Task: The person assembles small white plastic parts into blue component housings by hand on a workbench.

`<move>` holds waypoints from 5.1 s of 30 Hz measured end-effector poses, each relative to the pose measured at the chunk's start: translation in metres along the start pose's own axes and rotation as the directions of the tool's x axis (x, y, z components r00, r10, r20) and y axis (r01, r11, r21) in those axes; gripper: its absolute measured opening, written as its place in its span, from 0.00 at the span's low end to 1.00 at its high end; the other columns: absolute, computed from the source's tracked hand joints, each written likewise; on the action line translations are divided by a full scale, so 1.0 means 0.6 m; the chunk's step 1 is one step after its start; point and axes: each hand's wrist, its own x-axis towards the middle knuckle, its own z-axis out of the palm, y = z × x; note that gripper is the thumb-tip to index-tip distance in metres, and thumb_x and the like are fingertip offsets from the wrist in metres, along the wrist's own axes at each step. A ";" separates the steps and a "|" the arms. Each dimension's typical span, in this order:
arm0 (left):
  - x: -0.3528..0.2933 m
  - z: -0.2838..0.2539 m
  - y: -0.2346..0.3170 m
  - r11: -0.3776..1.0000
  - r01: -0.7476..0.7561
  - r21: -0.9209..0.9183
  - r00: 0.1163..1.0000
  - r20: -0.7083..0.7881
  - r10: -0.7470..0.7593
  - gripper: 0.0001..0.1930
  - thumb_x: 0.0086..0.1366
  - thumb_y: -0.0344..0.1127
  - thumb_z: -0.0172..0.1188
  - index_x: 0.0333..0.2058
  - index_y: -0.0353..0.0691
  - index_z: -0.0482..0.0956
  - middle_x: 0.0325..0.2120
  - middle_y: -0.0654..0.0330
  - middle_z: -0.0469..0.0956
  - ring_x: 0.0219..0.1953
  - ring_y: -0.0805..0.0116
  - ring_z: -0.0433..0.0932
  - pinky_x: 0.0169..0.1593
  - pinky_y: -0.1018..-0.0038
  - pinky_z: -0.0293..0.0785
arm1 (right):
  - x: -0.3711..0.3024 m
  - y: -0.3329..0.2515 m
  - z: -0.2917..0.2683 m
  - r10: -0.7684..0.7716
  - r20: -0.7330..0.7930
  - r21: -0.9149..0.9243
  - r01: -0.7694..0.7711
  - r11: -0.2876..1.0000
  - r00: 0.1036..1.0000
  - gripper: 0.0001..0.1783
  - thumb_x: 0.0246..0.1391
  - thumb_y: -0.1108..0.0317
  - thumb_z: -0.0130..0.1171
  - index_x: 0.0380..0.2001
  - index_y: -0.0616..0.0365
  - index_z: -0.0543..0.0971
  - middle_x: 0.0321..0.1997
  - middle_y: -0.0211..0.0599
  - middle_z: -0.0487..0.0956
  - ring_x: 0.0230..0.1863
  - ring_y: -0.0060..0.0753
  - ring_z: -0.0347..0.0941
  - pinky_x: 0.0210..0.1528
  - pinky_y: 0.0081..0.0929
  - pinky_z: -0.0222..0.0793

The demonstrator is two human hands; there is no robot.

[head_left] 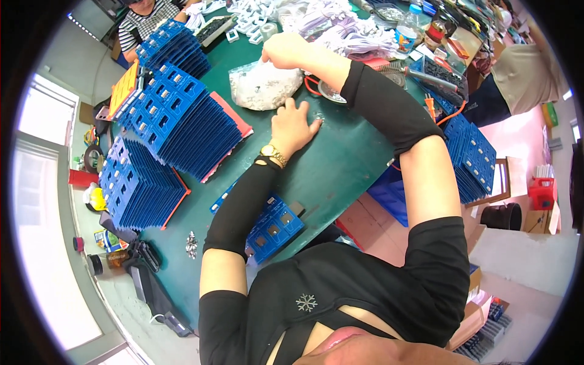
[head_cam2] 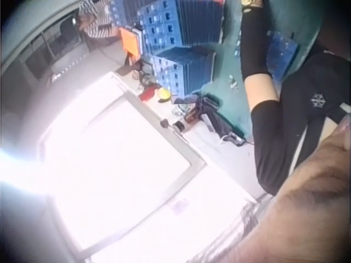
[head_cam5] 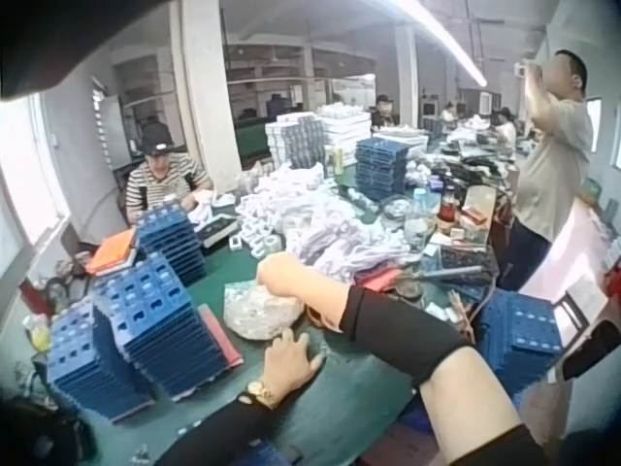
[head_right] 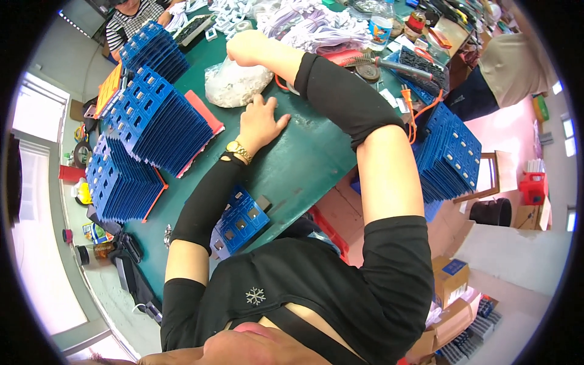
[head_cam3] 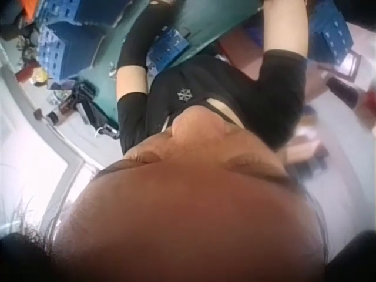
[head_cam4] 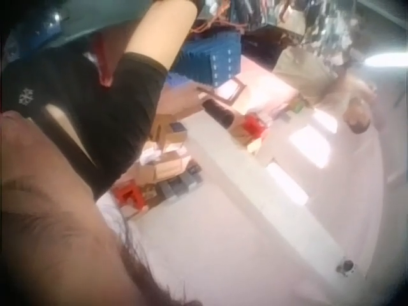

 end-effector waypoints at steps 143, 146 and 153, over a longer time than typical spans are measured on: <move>-0.548 -0.170 -0.280 0.812 0.563 0.154 0.779 -0.426 -0.459 0.14 0.58 0.34 0.63 0.21 0.40 0.67 0.20 0.55 0.69 0.21 0.51 0.72 0.25 0.61 0.69 | 0.151 0.224 -0.003 0.410 -0.323 -0.127 -0.468 0.874 0.853 0.13 0.54 0.65 0.49 0.36 0.58 0.80 0.38 0.53 0.80 0.44 0.53 0.78 0.46 0.40 0.73; -0.550 -0.165 -0.287 0.816 0.557 0.153 0.786 -0.413 -0.460 0.14 0.58 0.35 0.64 0.22 0.41 0.67 0.19 0.54 0.70 0.21 0.51 0.72 0.25 0.61 0.69 | 0.161 0.243 -0.018 0.441 -0.351 0.390 -0.300 0.871 0.826 0.12 0.52 0.70 0.51 0.38 0.59 0.80 0.37 0.48 0.81 0.41 0.48 0.78 0.44 0.34 0.74; -0.556 -0.162 -0.324 0.882 0.450 0.139 0.862 -0.324 -0.389 0.14 0.59 0.35 0.63 0.21 0.40 0.67 0.20 0.54 0.71 0.19 0.50 0.72 0.23 0.60 0.70 | 0.057 0.281 -0.210 -0.259 -0.066 0.761 -0.119 -0.638 0.963 0.24 0.64 0.67 0.44 0.62 0.65 0.63 0.61 0.43 0.70 0.66 0.39 0.62 0.72 0.33 0.47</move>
